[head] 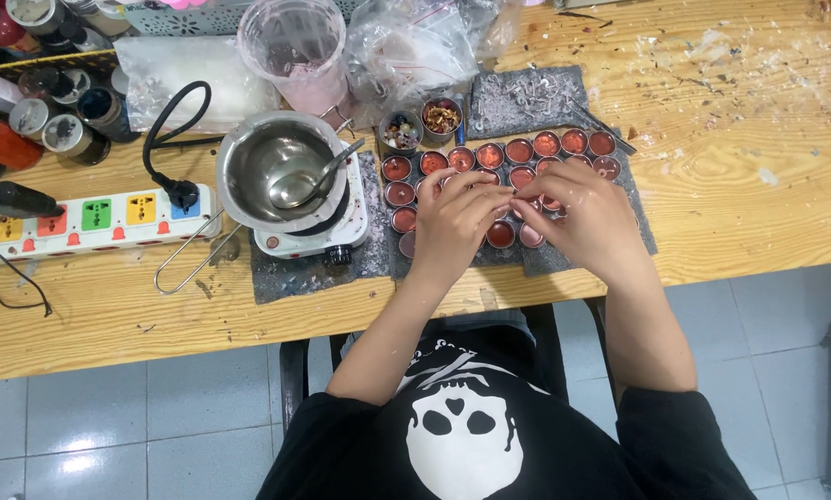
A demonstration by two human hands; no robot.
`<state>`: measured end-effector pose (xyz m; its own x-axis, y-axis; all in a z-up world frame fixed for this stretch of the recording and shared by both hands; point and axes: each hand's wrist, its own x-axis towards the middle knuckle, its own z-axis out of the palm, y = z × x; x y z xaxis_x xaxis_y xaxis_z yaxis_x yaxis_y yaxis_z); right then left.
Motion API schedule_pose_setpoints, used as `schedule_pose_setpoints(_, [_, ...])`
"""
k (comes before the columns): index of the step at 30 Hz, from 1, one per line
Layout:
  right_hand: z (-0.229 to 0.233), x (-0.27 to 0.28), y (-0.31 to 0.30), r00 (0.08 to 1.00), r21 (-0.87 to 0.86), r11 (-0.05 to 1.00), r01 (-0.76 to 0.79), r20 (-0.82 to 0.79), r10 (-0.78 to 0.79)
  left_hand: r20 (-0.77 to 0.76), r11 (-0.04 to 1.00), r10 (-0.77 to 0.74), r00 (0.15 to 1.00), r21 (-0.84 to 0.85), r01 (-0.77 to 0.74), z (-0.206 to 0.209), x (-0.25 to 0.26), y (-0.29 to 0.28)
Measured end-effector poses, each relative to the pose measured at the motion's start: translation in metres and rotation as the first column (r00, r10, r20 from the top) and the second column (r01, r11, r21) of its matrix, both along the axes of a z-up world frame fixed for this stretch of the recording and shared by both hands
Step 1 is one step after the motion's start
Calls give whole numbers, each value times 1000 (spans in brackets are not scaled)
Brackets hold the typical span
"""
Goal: Pouring melted wax into molds and placing decorative elements inside.
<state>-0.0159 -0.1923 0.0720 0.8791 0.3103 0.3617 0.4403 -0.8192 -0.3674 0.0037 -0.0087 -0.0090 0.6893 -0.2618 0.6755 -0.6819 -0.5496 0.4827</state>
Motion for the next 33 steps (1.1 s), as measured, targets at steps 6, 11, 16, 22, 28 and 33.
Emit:
schedule_pose_setpoints(6, [-4, 0, -4, 1000, -5, 1000, 6, -22, -6, 30, 999, 31, 999, 36, -32, 0, -3, -6])
schedule_pose_setpoints(11, [2, 2, -9, 1000, 16, 1000, -6, -29, 7, 32, 999, 34, 999, 31, -35, -1, -3, -15])
schedule_pose_setpoints(16, [-3, 8, -20, 994, 38, 999, 8, -105, -4, -9, 1000, 14, 1000, 8, -14, -3, 0, -23])
schedule_pose_setpoints(22, [-1, 10, -24, 995, 17, 1000, 0, -101, 2, -50, 999, -7, 999, 37, 9, -10, 3, -29])
schedule_pose_setpoints(28, [-2, 10, -32, 997, -52, 998, -19, -82, 15, -22, 997, 8, 1000, 77, -6, -9, 3, -34])
schedule_pose_setpoints(33, [2, 9, -36, 996, -79, 996, -28, -86, 21, -92, 1000, -22, 996, -14, 20, -8, 2, -38])
